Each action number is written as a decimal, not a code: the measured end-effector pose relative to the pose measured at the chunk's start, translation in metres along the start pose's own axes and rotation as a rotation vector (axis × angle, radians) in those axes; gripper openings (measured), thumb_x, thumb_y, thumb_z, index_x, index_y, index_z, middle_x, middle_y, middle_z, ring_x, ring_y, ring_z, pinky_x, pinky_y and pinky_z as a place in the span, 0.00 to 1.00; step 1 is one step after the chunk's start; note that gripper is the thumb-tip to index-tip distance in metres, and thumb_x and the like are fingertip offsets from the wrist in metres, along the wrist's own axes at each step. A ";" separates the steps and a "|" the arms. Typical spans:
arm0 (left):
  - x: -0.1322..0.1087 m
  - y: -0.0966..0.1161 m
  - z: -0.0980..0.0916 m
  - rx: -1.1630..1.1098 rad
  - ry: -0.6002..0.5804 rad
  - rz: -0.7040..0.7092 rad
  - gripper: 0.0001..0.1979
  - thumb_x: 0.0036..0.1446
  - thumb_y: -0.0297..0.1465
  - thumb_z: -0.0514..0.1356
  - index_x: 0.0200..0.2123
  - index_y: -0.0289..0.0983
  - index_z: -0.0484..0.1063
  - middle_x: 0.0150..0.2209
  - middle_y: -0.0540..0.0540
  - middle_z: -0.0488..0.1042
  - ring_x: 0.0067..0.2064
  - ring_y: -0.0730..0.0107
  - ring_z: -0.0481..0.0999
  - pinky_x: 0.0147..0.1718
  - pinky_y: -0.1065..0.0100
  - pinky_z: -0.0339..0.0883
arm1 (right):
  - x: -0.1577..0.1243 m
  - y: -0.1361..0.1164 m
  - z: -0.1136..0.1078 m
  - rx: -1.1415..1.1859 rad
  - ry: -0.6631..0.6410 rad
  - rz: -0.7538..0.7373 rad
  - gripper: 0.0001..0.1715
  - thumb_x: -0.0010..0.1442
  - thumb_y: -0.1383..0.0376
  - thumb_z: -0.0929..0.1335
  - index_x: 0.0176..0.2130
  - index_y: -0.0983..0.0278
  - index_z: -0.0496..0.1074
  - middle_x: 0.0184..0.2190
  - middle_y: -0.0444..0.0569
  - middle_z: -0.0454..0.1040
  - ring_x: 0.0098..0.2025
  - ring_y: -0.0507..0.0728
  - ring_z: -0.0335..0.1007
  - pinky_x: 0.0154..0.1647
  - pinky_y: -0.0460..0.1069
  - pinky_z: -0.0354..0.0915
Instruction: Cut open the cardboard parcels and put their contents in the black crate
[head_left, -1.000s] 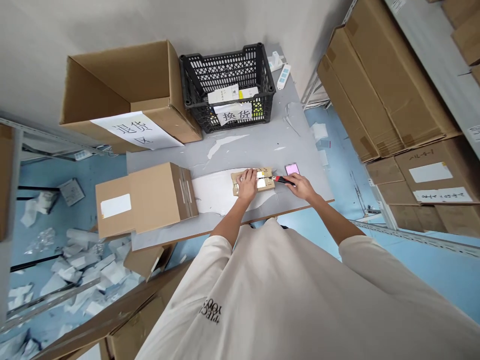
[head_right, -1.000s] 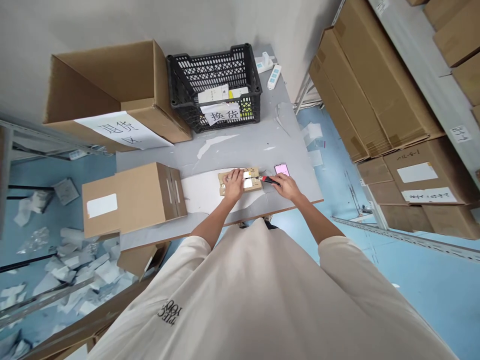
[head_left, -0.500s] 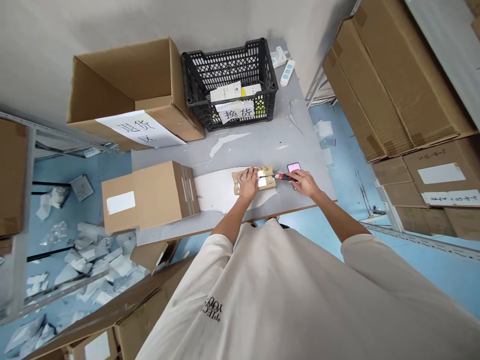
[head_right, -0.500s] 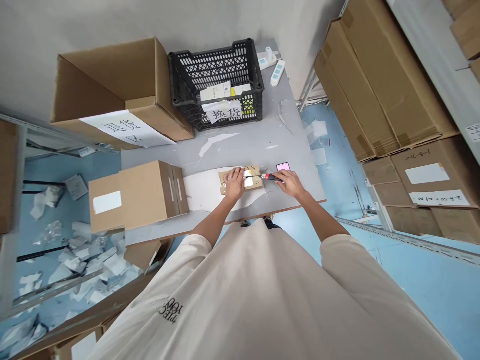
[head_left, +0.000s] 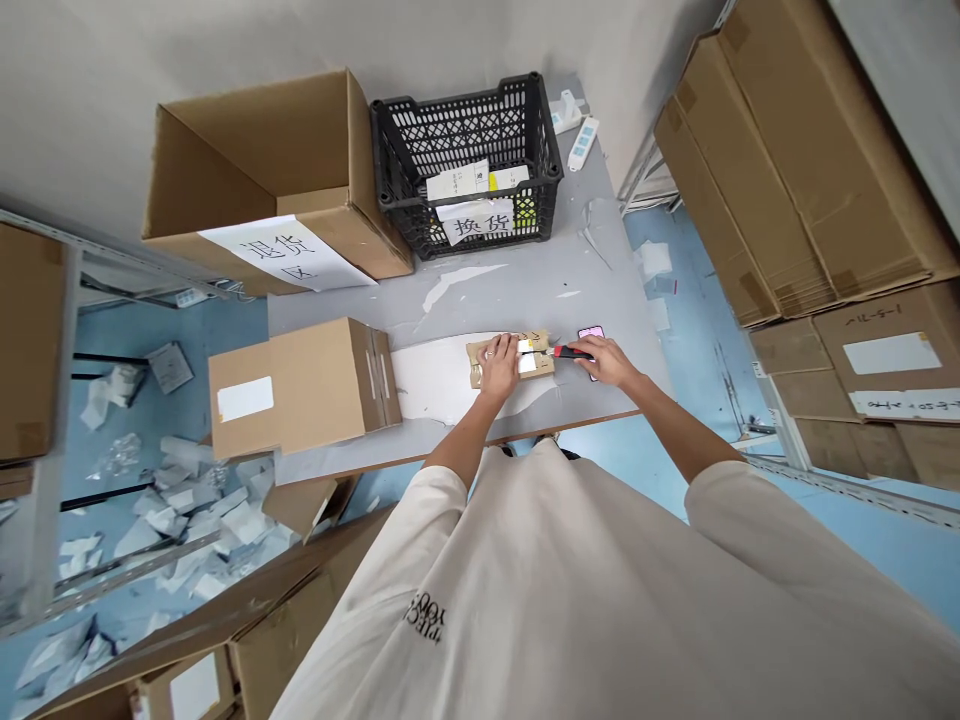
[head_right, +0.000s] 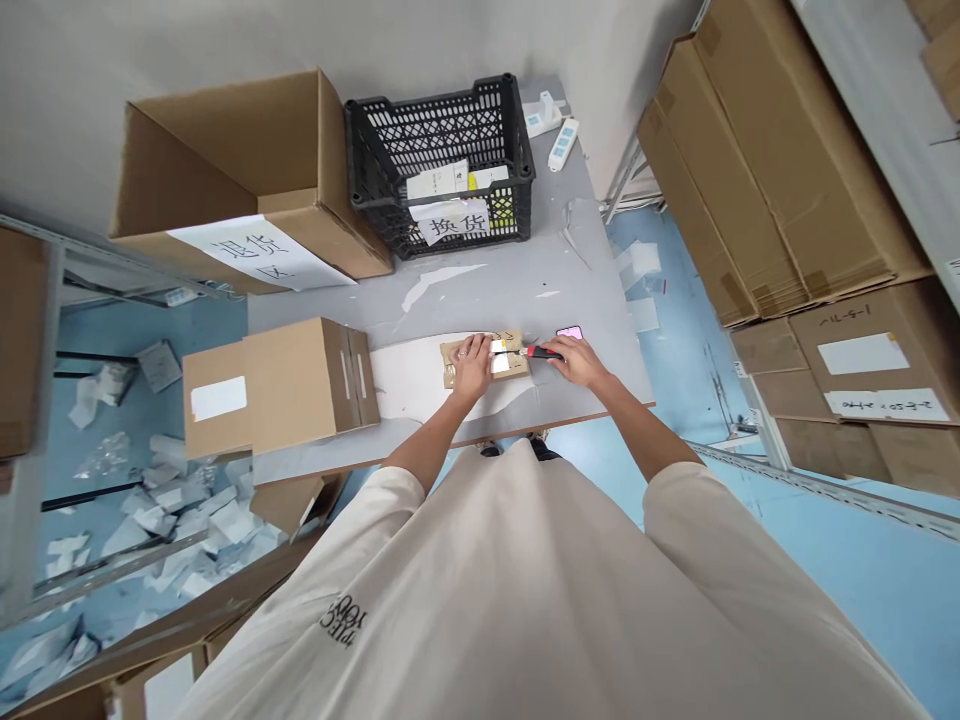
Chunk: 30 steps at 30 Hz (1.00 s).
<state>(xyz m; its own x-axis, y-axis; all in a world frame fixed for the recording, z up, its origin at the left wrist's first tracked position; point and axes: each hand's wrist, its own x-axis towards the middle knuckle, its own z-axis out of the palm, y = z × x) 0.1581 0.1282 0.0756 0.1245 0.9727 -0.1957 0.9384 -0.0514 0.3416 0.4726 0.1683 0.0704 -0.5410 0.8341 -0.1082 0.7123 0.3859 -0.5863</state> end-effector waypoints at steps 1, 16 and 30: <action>0.000 0.000 0.000 0.004 -0.004 -0.004 0.32 0.80 0.33 0.45 0.83 0.46 0.59 0.81 0.36 0.64 0.82 0.51 0.59 0.75 0.42 0.51 | 0.001 0.001 -0.001 -0.008 -0.002 0.004 0.31 0.79 0.48 0.62 0.69 0.56 0.80 0.61 0.61 0.82 0.64 0.73 0.76 0.63 0.65 0.69; -0.003 0.001 0.003 -0.024 0.013 -0.005 0.32 0.79 0.32 0.44 0.82 0.45 0.61 0.81 0.38 0.64 0.82 0.52 0.60 0.76 0.42 0.50 | 0.006 0.031 -0.046 0.138 0.176 0.146 0.29 0.72 0.52 0.70 0.66 0.58 0.81 0.61 0.59 0.82 0.62 0.72 0.78 0.68 0.68 0.73; 0.007 0.002 0.014 -0.155 0.158 -0.064 0.27 0.81 0.33 0.43 0.72 0.44 0.73 0.76 0.40 0.73 0.77 0.51 0.67 0.75 0.44 0.54 | -0.008 0.001 -0.014 0.216 0.024 0.176 0.23 0.64 0.60 0.75 0.58 0.55 0.85 0.55 0.52 0.84 0.54 0.67 0.82 0.61 0.61 0.77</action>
<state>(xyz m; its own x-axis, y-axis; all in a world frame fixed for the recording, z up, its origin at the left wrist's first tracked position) 0.1655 0.1318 0.0625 0.0031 0.9968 -0.0794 0.8807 0.0348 0.4724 0.4842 0.1673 0.0819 -0.4044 0.8911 -0.2060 0.6809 0.1429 -0.7183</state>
